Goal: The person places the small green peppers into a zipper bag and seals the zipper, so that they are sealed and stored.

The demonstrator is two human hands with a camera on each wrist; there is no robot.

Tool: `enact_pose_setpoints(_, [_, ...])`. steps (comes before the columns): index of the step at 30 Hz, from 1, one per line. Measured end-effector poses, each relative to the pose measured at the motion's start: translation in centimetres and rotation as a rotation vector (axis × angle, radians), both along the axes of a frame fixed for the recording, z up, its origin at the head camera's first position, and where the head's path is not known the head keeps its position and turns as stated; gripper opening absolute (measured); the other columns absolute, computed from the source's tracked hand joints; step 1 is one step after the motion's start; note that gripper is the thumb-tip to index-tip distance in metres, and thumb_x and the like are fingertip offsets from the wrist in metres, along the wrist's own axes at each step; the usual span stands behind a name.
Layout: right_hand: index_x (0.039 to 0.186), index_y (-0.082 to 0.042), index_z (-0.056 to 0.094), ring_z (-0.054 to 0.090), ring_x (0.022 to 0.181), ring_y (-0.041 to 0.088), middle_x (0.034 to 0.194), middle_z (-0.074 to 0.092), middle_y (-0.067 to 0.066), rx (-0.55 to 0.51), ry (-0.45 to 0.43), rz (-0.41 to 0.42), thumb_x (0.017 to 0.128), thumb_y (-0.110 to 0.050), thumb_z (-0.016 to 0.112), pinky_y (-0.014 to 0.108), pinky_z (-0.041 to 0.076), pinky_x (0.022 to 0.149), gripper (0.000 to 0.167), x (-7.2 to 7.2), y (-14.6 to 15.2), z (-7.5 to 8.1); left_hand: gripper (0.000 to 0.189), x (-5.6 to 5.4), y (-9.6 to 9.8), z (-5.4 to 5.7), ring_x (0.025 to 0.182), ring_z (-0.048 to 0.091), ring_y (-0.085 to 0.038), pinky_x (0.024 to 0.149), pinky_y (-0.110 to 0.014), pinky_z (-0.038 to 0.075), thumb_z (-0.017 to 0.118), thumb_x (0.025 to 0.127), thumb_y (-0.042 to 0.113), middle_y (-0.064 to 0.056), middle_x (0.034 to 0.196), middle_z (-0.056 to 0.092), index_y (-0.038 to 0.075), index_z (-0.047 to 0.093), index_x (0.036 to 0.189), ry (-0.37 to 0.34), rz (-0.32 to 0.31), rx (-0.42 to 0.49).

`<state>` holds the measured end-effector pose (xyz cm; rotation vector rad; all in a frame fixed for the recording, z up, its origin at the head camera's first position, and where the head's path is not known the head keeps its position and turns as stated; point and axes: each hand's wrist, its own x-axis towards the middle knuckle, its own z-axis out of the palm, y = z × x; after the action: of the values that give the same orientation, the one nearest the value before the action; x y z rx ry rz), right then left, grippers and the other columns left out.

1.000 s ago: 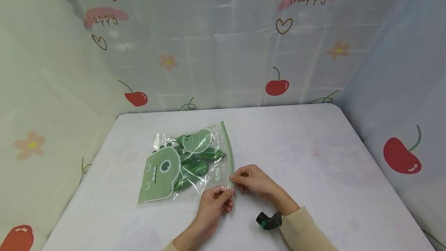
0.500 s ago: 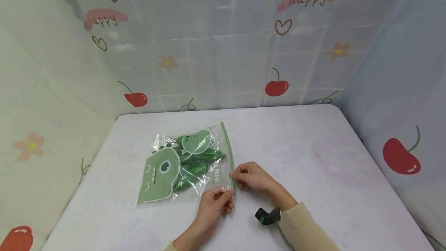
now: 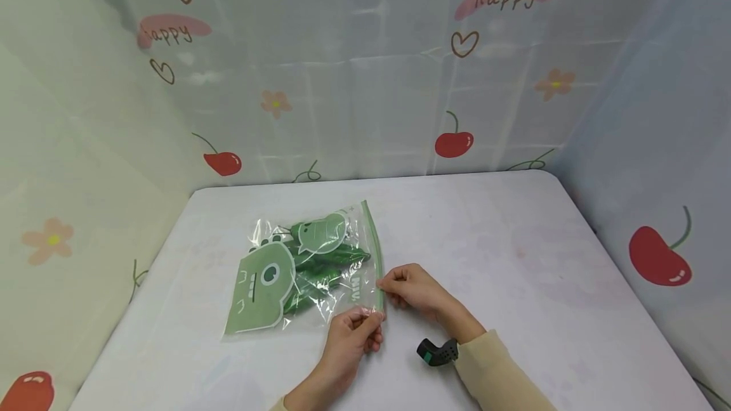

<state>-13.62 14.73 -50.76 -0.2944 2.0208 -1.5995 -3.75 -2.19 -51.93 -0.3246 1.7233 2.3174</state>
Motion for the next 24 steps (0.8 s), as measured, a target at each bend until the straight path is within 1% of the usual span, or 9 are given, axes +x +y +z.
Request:
enact_pose_setpoints(8, [0.082,0.002,0.066,0.046,0.06,0.013,0.065,0.054,0.0,0.012,0.001,-0.022,0.1,-0.023,0.068,0.026,0.04,0.057,0.031,-0.4,-0.2,0.2,0.021,0.1,0.0,-0.1,0.059,0.059,-0.007,0.053,-0.02,0.052,0.075,0.092,0.009,0.0,0.071,0.063,-0.011,0.07,0.095,0.006,-0.001,0.004])
enact_pose_setpoints(17, [0.082,0.001,0.068,0.046,0.06,0.013,0.066,0.055,0.0,0.003,0.005,-0.041,0.1,-0.021,0.067,0.025,0.04,0.057,0.028,-0.9,-0.5,0.2,0.023,0.1,0.0,-0.4,0.058,0.059,-0.007,0.053,-0.02,0.052,0.075,0.092,0.01,0.0,0.07,0.062,-0.012,0.07,0.095,0.024,0.002,0.0])
enact_pose_setpoints(24, [0.082,-0.001,0.069,0.047,0.06,0.011,0.066,0.055,-0.001,0.008,0.001,-0.062,0.1,-0.021,0.067,0.025,0.041,0.057,0.027,-1.3,-0.6,0.2,0.023,0.1,0.0,-0.3,0.057,0.058,-0.007,0.052,-0.02,0.051,0.075,0.091,0.01,0.001,0.07,0.062,-0.013,0.07,0.095,0.028,0.005,0.002])
